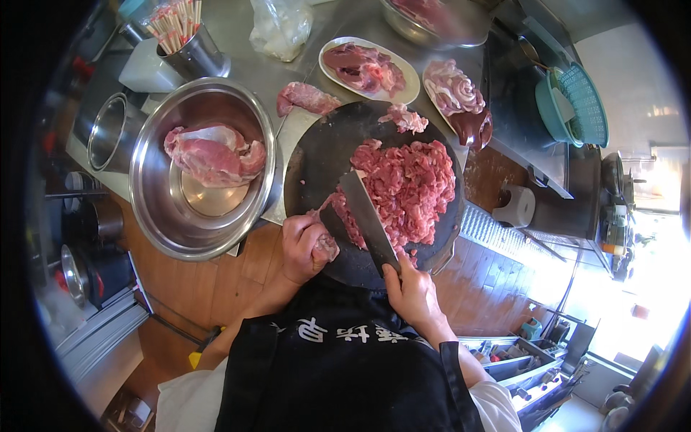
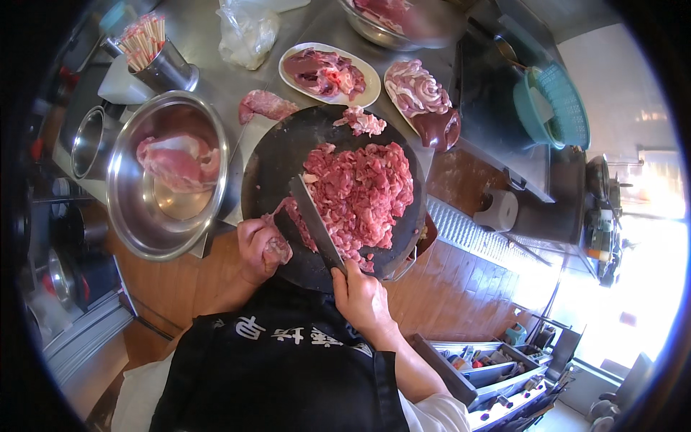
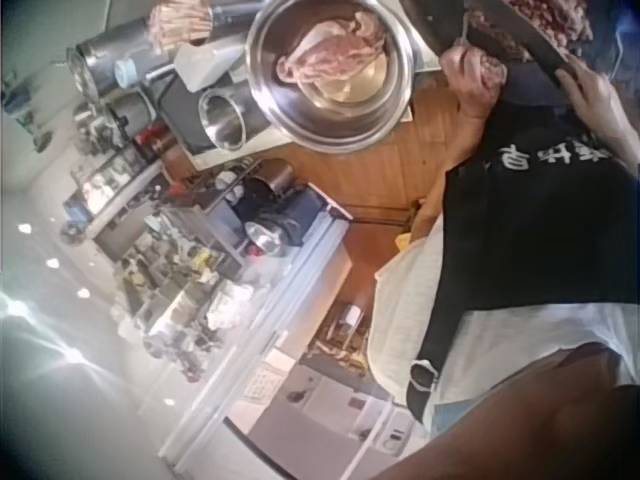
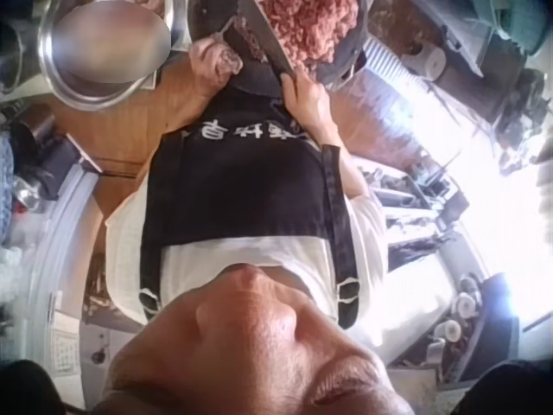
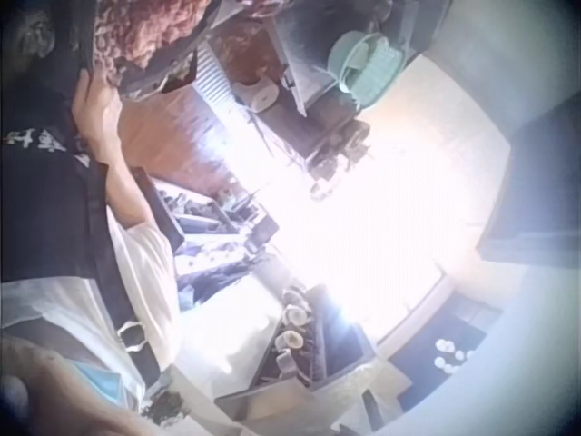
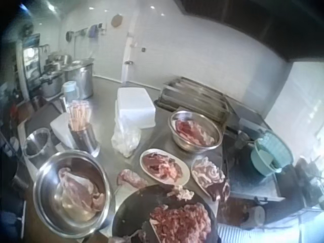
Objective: The person uses a cleaver to chop raw meat into small pieces on a round cutting board. The chopped meat is periodically gathered and transferred into a metal bowl. The person continues chopping remaining pieces until the task is complete.
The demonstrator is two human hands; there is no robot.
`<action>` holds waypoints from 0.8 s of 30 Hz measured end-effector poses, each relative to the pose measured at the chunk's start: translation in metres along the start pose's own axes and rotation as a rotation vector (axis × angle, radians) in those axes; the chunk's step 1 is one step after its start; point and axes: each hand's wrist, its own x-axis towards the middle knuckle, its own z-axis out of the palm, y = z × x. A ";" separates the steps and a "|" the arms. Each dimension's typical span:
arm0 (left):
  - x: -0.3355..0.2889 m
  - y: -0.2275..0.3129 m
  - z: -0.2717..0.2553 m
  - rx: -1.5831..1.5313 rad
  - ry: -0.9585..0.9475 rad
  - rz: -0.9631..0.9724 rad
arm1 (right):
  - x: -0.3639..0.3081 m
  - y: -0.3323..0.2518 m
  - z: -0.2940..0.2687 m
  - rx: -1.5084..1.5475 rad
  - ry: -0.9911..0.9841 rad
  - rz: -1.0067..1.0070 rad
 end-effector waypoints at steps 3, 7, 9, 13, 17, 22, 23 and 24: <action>-0.001 0.000 0.002 -0.010 0.007 0.006 | 0.003 -0.005 0.001 -0.108 -0.097 -0.079; 0.000 0.000 0.001 -0.017 -0.029 -0.001 | 0.018 -0.023 0.027 -0.207 -0.178 -0.054; 0.000 0.001 0.001 -0.018 -0.047 -0.004 | 0.035 -0.034 0.043 -0.195 -0.146 -0.071; 0.001 0.001 -0.002 0.026 -0.031 0.014 | 0.064 -0.044 0.051 -0.146 -0.075 -0.180; -0.003 0.003 0.000 0.072 0.027 0.006 | 0.042 -0.018 0.036 -0.174 -0.064 -0.174; -0.006 -0.002 0.002 0.003 0.031 0.002 | 0.009 0.003 0.014 -0.117 -0.038 -0.094; -0.007 -0.003 0.003 0.001 0.031 0.008 | 0.005 0.003 0.010 -0.115 -0.068 -0.100; -0.007 -0.003 0.002 0.007 0.025 0.006 | 0.003 0.002 0.008 -0.113 -0.098 -0.108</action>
